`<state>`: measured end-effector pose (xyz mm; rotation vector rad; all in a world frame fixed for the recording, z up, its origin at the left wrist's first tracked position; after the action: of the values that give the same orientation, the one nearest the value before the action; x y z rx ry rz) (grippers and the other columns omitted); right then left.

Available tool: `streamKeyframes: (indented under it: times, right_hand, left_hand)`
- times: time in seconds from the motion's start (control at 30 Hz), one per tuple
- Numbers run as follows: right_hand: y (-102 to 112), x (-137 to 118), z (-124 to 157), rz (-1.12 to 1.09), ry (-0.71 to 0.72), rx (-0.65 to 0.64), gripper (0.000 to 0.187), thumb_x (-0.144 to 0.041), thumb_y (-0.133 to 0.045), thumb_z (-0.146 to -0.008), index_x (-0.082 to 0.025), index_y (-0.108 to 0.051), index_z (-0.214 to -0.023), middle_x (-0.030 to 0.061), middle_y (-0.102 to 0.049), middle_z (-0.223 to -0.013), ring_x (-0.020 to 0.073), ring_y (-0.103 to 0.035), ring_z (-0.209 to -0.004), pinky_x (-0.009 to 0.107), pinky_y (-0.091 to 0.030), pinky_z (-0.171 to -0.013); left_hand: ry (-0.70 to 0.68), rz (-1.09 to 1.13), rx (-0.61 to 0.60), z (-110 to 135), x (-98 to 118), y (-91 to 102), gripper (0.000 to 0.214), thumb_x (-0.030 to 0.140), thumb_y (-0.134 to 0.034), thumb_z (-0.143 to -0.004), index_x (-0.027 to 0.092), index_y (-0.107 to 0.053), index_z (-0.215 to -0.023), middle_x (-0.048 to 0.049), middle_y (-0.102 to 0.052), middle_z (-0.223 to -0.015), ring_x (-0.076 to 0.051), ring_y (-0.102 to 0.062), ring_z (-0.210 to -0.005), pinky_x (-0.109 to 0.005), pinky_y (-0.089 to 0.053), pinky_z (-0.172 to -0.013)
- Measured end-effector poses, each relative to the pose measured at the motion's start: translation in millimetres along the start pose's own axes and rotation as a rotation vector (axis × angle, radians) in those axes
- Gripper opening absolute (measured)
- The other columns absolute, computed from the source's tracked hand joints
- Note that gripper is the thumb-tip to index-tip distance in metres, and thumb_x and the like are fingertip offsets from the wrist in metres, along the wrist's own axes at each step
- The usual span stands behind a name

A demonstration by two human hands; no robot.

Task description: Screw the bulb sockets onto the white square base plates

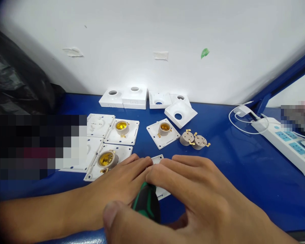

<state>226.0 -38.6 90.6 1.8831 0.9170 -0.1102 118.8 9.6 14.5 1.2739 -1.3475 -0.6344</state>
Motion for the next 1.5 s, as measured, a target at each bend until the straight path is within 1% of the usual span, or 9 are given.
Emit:
streamKeyframes:
  times: [0.23,0.3,0.43,0.53,0.77,0.9,1.13,1.33,1.5]
  right_hand:
    - [-3,12,2,-0.058,-0.038,-0.136,0.004,-0.029,-0.063,-0.092,-0.026,-0.063,-0.090,-0.0006,-0.074,-0.075,0.0183,-0.072,-0.062,0.027,-0.065,-0.062]
    - [-3,13,2,-0.040,-0.058,-0.156,0.003,-0.028,-0.063,-0.091,-0.026,-0.063,-0.088,-0.0010,-0.074,-0.075,0.0175,-0.071,-0.061,0.026,-0.064,-0.062]
    - [-2,10,-2,-0.043,-0.024,-0.180,0.009,-0.029,-0.061,-0.094,-0.026,-0.063,-0.086,-0.0005,-0.073,-0.075,0.0157,-0.068,-0.058,0.025,-0.062,-0.059]
    - [-3,10,-5,-0.054,0.001,-0.184,0.016,-0.035,-0.059,-0.097,-0.026,-0.063,-0.084,-0.0004,-0.071,-0.073,0.0144,-0.065,-0.055,0.024,-0.057,-0.051]
    - [-3,8,-6,-0.050,0.037,-0.172,0.020,-0.039,-0.060,-0.098,-0.028,-0.065,-0.082,-0.0008,-0.070,-0.070,0.0142,-0.065,-0.055,0.023,-0.052,-0.047]
    - [-3,8,-5,-0.068,0.025,-0.180,0.021,-0.041,-0.059,-0.098,-0.027,-0.066,-0.084,-0.0008,-0.071,-0.069,0.0140,-0.063,-0.050,0.024,-0.053,-0.046]
    - [-2,9,-5,-0.071,0.006,-0.173,0.019,-0.044,-0.060,-0.096,-0.028,-0.071,-0.093,0.0007,-0.072,-0.069,0.0169,-0.066,-0.052,0.025,-0.054,-0.044]
    - [0,9,-5,-0.058,0.012,-0.164,0.025,-0.049,-0.061,-0.097,-0.027,-0.073,-0.098,0.0012,-0.075,-0.077,0.0164,-0.068,-0.056,0.024,-0.053,-0.045]
    - [0,7,-6,-0.030,0.014,-0.182,0.027,-0.050,-0.060,-0.097,-0.027,-0.073,-0.095,0.0010,-0.074,-0.078,0.0168,-0.069,-0.058,0.025,-0.052,-0.045]
  left_hand:
    - [-0.032,-0.032,0.017,1,0,-2.7,0.015,0.027,-0.041,-0.107,0.019,-0.049,-0.117,-0.0086,-0.063,-0.112,-0.025,-0.059,-0.089,-0.039,-0.045,-0.082]
    - [-0.041,-0.023,0.027,1,0,-2.7,0.014,0.027,-0.040,-0.107,0.019,-0.049,-0.115,-0.0086,-0.062,-0.113,-0.025,-0.058,-0.088,-0.038,-0.044,-0.081]
    - [-0.044,0.001,0.039,3,-1,-5.3,0.016,0.026,-0.036,-0.108,0.019,-0.049,-0.115,-0.0092,-0.062,-0.115,-0.025,-0.058,-0.089,-0.039,-0.043,-0.082]
    - [-0.049,0.010,0.040,4,-1,-7.9,0.017,0.026,-0.034,-0.109,0.019,-0.048,-0.117,-0.0098,-0.062,-0.116,-0.026,-0.059,-0.095,-0.040,-0.042,-0.086]
    - [-0.046,-0.005,0.002,2,0,-6.0,0.012,0.021,-0.039,-0.109,0.018,-0.047,-0.116,-0.0093,-0.062,-0.114,-0.025,-0.059,-0.094,-0.038,-0.042,-0.085]
    - [-0.049,-0.016,0.011,3,1,-5.3,0.015,0.021,-0.039,-0.108,0.016,-0.047,-0.120,-0.0091,-0.062,-0.113,-0.026,-0.058,-0.097,-0.040,-0.042,-0.086]
    - [-0.052,-0.003,0.010,3,0,-5.5,0.017,0.021,-0.042,-0.108,0.016,-0.049,-0.122,-0.0085,-0.063,-0.115,-0.026,-0.059,-0.100,-0.041,-0.042,-0.087]
    - [-0.061,0.007,0.023,2,1,-2.1,0.019,0.022,-0.038,-0.109,0.015,-0.050,-0.121,-0.0081,-0.064,-0.112,-0.026,-0.060,-0.098,-0.041,-0.043,-0.084]
    - [-0.067,-0.035,0.055,2,2,-0.2,0.023,0.023,-0.030,-0.110,0.016,-0.050,-0.120,-0.0081,-0.065,-0.110,-0.027,-0.061,-0.097,-0.042,-0.042,-0.084]
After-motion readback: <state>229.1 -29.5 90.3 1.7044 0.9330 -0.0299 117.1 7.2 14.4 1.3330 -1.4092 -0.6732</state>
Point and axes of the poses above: each hand's wrist, its own z-axis away from the middle knuckle, its own y-axis out of the back of the hand, x = y × z, the point moved 7 cm from there along -z, towards the middle knuckle
